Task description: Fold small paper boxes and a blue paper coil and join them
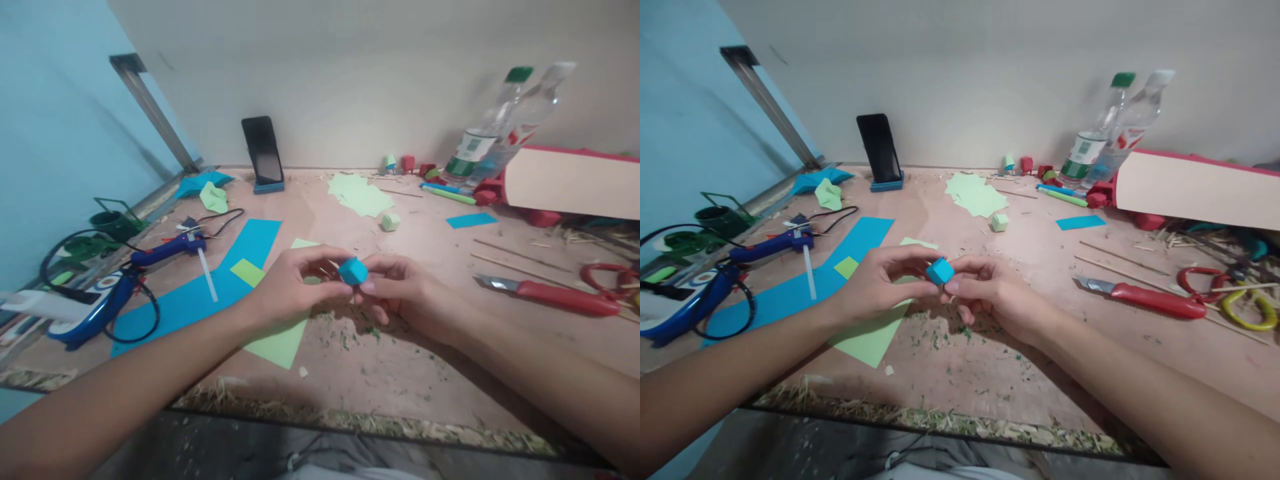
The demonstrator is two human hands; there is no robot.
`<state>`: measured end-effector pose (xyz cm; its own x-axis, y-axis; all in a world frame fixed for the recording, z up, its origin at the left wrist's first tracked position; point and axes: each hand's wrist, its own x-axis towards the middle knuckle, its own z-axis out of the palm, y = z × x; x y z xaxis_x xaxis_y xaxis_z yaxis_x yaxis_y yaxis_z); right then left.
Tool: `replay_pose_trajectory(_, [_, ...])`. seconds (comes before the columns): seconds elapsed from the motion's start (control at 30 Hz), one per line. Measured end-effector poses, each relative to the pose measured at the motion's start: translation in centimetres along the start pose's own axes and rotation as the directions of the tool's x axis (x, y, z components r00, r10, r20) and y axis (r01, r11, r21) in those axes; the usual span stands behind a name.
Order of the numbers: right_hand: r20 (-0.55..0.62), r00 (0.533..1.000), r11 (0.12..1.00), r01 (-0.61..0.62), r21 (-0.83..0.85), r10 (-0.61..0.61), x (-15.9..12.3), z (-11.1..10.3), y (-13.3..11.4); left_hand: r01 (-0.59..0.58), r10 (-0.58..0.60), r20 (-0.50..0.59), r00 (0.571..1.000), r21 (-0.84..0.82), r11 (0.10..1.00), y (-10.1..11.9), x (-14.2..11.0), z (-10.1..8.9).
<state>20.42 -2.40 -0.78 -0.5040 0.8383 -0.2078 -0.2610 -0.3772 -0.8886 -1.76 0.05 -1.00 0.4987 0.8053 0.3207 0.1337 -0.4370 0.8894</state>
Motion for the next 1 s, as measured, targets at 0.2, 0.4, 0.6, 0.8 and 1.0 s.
replay_pose_trajectory(0.2, [-0.023,0.999,0.999,0.033,-0.010,-0.033,0.0,-0.2,0.0,-0.093,0.098,-0.040,0.994,0.130,0.987,1.0,0.0,-0.2])
replay_pose_trajectory(0.4, [-0.067,0.992,0.983,0.099,-0.156,-0.110,-0.1,0.1,-0.5,-0.229,0.232,0.016,0.973,0.241,0.943,0.8,0.0,-0.5])
replay_pose_trajectory(0.6, [-0.114,0.987,0.971,0.085,-0.225,-0.113,-0.1,0.1,-0.6,-0.283,0.296,0.014,0.955,0.343,0.896,0.5,-0.2,-0.6])
replay_pose_trajectory(0.8, [-0.111,0.979,0.937,0.128,-0.324,-0.172,-0.4,0.4,-1.2,-0.321,0.349,0.017,0.937,0.434,0.842,0.5,-0.2,-0.7])
replay_pose_trajectory(1.0, [-0.129,0.961,0.876,0.162,-0.455,-0.244,-0.3,0.9,-1.7,-0.396,0.406,0.079,0.910,0.451,0.800,0.5,-0.1,-0.7])
